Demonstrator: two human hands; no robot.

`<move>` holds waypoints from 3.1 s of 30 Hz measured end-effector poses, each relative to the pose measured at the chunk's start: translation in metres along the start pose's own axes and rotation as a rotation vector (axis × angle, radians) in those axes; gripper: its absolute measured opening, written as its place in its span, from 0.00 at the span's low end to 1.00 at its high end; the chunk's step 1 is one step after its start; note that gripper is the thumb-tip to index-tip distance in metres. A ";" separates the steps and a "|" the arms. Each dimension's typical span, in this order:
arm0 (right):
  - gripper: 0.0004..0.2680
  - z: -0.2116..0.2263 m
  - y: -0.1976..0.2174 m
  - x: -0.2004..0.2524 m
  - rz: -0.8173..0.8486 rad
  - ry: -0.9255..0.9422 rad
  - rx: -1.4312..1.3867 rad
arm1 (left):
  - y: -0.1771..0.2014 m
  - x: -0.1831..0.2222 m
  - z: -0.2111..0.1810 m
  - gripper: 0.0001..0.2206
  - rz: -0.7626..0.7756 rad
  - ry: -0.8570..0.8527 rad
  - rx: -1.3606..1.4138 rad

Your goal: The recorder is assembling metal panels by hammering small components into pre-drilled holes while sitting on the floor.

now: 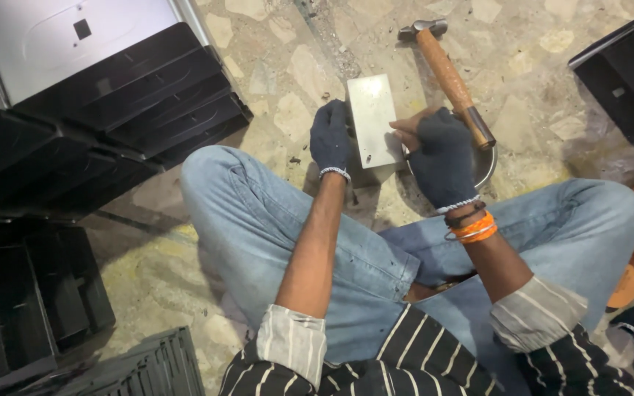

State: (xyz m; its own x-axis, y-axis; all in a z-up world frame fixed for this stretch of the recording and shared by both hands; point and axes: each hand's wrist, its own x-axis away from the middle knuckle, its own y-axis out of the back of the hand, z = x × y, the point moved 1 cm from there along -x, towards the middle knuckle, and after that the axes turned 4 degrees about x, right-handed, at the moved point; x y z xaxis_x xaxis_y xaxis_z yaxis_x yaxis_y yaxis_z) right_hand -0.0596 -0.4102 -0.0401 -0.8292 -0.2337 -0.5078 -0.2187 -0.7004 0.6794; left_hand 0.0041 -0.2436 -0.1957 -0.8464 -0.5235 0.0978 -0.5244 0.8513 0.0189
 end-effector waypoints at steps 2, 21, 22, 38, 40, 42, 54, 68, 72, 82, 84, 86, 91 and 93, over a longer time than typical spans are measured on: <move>0.05 0.003 -0.006 -0.006 0.037 0.018 0.029 | 0.000 -0.001 0.001 0.15 0.001 -0.058 -0.002; 0.11 0.003 -0.028 -0.025 0.113 0.036 0.033 | 0.002 0.009 -0.033 0.13 -0.053 -0.167 0.105; 0.11 0.001 -0.029 -0.024 0.106 0.042 0.034 | 0.003 0.009 -0.033 0.13 -0.056 -0.167 0.119; 0.04 -0.125 0.110 0.036 -0.091 -0.327 0.341 | -0.056 0.123 -0.204 0.06 0.294 -0.680 0.142; 0.04 -0.156 0.140 0.054 -0.139 -0.426 0.367 | -0.089 0.149 -0.206 0.06 0.470 -0.680 0.124; 0.04 -0.195 0.165 0.079 -0.185 -0.521 0.388 | -0.123 0.173 -0.198 0.06 0.640 -0.680 0.101; 0.27 -0.532 0.125 0.250 -0.527 -1.035 0.523 | -0.309 0.192 -0.037 0.14 0.902 0.153 0.194; 0.19 -0.466 0.154 0.163 -0.553 -1.272 0.747 | -0.505 0.138 0.124 0.13 0.824 0.872 0.460; 0.20 -0.459 0.160 0.154 -0.504 -1.284 0.749 | -0.551 0.132 0.148 0.18 0.976 -0.127 -0.125; 0.12 -0.509 0.148 0.185 -0.465 -1.023 0.771 | -0.588 0.127 0.181 0.11 0.679 0.619 0.428; 0.14 -0.500 0.150 0.182 -0.425 -1.041 0.696 | -0.575 0.118 0.170 0.11 0.634 0.602 0.470; 0.15 -0.495 0.143 0.182 -0.325 -1.070 0.663 | -0.556 0.108 0.133 0.13 0.816 -0.763 -0.821; 0.13 -0.488 0.122 0.196 -0.273 -0.894 0.669 | -0.519 0.102 0.139 0.15 0.879 -0.734 -0.889; 0.12 -0.492 0.114 0.208 -0.260 -0.814 0.689 | -0.507 0.102 0.152 0.14 0.865 -0.794 -0.838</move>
State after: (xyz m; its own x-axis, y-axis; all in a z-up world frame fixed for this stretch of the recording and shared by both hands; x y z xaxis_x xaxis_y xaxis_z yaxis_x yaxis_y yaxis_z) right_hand -0.0036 -0.8703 -0.3290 -0.7521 0.5592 -0.3486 -0.4663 -0.0778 0.8812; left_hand 0.1695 -0.7334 -0.3465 -0.8380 0.5139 -0.1835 0.1416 0.5296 0.8363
